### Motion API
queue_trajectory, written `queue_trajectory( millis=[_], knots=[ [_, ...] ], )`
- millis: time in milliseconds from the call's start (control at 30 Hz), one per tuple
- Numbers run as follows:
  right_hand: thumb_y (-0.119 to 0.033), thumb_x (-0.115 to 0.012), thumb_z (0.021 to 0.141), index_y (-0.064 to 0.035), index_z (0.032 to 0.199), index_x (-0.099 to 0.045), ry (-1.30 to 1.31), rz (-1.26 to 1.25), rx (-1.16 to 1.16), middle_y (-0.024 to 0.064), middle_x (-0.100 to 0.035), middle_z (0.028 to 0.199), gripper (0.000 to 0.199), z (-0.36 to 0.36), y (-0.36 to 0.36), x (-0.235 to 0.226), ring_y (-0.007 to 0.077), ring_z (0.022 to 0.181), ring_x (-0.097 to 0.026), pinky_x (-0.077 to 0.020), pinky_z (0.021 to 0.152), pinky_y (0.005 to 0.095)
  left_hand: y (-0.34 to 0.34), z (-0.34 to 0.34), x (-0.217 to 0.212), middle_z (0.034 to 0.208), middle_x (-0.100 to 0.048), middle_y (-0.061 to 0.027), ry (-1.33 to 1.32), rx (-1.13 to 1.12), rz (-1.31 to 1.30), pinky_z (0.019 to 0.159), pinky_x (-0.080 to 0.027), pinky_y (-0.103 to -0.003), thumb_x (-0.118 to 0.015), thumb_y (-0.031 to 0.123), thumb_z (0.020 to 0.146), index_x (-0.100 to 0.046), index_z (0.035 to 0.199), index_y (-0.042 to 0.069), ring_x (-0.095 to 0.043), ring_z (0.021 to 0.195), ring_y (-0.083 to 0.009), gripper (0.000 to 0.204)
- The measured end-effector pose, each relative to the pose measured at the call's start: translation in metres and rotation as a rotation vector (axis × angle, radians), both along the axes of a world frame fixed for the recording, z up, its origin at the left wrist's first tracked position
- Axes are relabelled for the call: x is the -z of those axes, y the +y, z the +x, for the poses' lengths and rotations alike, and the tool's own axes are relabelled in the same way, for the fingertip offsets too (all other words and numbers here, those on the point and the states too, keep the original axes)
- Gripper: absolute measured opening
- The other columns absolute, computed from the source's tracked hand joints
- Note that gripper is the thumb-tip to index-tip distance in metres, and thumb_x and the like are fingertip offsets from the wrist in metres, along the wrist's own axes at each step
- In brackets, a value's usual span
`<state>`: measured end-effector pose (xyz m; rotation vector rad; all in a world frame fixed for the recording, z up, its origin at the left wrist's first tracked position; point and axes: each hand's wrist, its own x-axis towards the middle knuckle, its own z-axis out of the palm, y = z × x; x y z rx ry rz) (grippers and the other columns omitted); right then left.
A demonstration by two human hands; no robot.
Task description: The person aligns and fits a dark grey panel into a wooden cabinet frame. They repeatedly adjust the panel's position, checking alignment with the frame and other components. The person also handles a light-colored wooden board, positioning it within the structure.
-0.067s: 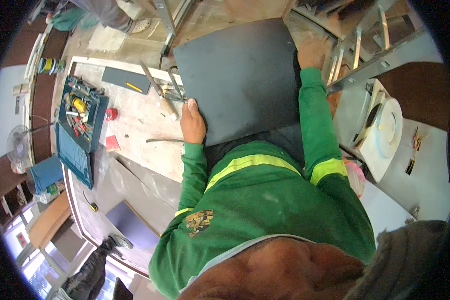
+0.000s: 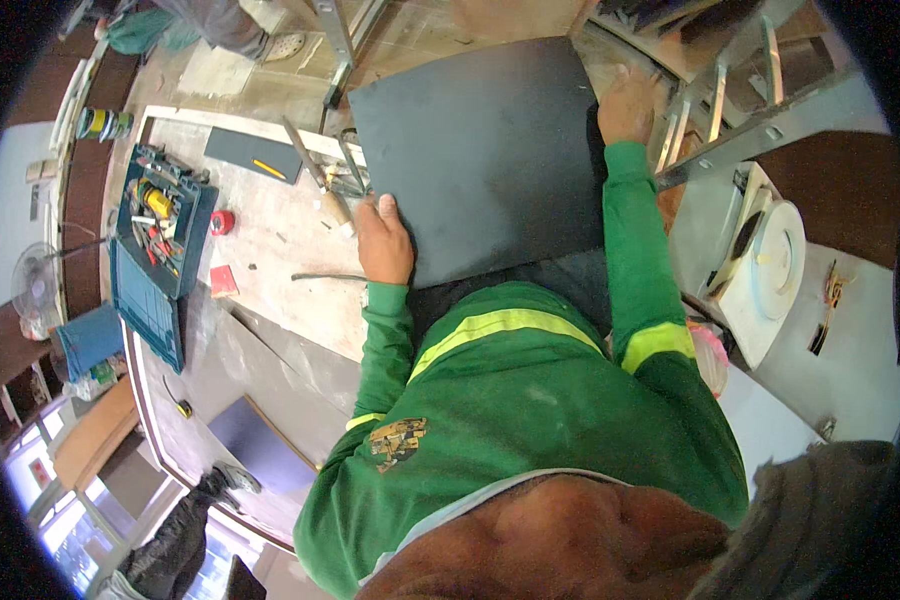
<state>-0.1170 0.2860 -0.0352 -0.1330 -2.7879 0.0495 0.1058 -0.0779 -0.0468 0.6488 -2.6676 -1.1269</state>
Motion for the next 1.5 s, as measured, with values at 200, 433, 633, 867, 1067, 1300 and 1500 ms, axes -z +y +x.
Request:
queue_trajectory(
  millis=[200, 433, 633, 867, 1067, 1300, 1500],
  knots=[
    [-0.067, -0.049, 0.096, 0.0017, 0.16, -0.029, -0.415, -0.027, -0.737, 0.0223, -0.022, 0.169, 0.096, 0.156, -0.113, -0.044, 0.0393, 0.158, -0.018, -0.0175, 0.122, 0.0662, 0.008, -0.062, -0.019, 0.159, -0.039, -0.0243, 0.175, 0.304, -0.583, 0.118, -0.028, -0.062, -0.051, 0.049, 0.104, -0.042, 0.155, 0.009, -0.035, 0.146, -0.0481, 0.066],
    [-0.066, -0.047, 0.099, -0.0015, 0.158, -0.035, -0.036, 0.049, -0.451, 0.0174, -0.031, 0.167, 0.088, 0.05, -0.119, -0.014, 0.0349, 0.157, -0.023, -0.0193, 0.122, 0.0655, 0.025, -0.093, -0.001, 0.167, -0.033, -0.0153, 0.06, 0.28, -0.638, 0.118, -0.025, -0.069, -0.041, 0.047, 0.107, -0.04, 0.159, 0.013, -0.026, 0.154, -0.0446, 0.062],
    [-0.056, -0.058, 0.096, -0.0037, 0.156, -0.039, -0.29, -0.095, -0.772, 0.0168, -0.033, 0.166, 0.082, 0.189, -0.143, -0.021, 0.0358, 0.155, -0.027, -0.0262, 0.117, 0.0671, 0.024, -0.083, 0.003, 0.169, -0.03, -0.0131, 0.041, 0.236, -0.542, 0.116, -0.024, -0.072, -0.038, 0.04, 0.108, -0.037, 0.16, 0.01, -0.021, 0.156, -0.0446, 0.061],
    [-0.053, -0.052, 0.101, 0.0012, 0.156, -0.037, -0.044, 0.065, -0.266, 0.0272, -0.027, 0.165, 0.079, 0.102, -0.073, -0.023, 0.0442, 0.154, -0.023, -0.0227, 0.116, 0.0725, 0.041, -0.089, 0.0, 0.169, -0.031, -0.0099, 0.058, 0.2, -0.644, 0.112, -0.025, -0.077, -0.041, 0.04, 0.107, -0.039, 0.159, 0.011, -0.024, 0.156, -0.0407, 0.059],
    [-0.051, -0.058, 0.099, -0.0068, 0.161, -0.033, -0.347, 0.162, -0.758, 0.0195, -0.03, 0.167, 0.08, 0.149, -0.155, -0.052, 0.0409, 0.155, -0.025, -0.0233, 0.117, 0.0704, 0.007, -0.049, -0.003, 0.169, -0.032, -0.0063, 0.041, 0.236, -0.598, 0.115, -0.019, -0.078, -0.046, 0.041, 0.105, -0.041, 0.158, 0.015, -0.024, 0.157, -0.0371, 0.059],
    [-0.057, -0.04, 0.107, -0.0039, 0.162, -0.028, -0.137, 0.325, -0.322, 0.0177, -0.022, 0.171, 0.078, 0.07, -0.121, -0.02, 0.0375, 0.158, -0.018, -0.0291, 0.115, 0.0708, 0.043, 0.046, -0.01, 0.167, -0.034, -0.0124, 0.082, 0.38, -0.451, 0.119, -0.012, -0.074, -0.052, 0.054, 0.101, -0.043, 0.155, 0.007, -0.023, 0.156, -0.0363, 0.073],
    [-0.058, -0.043, 0.105, -0.0013, 0.162, -0.026, -0.266, 0.258, -0.553, 0.0196, -0.022, 0.17, 0.082, 0.094, -0.124, -0.028, 0.0389, 0.157, -0.02, -0.0224, 0.121, 0.0667, 0.006, -0.001, -0.002, 0.168, -0.033, -0.0083, 0.178, 0.419, -0.4, 0.121, -0.01, -0.072, -0.047, 0.057, 0.102, -0.044, 0.157, 0.022, -0.024, 0.156, -0.0371, 0.066]
  ],
)
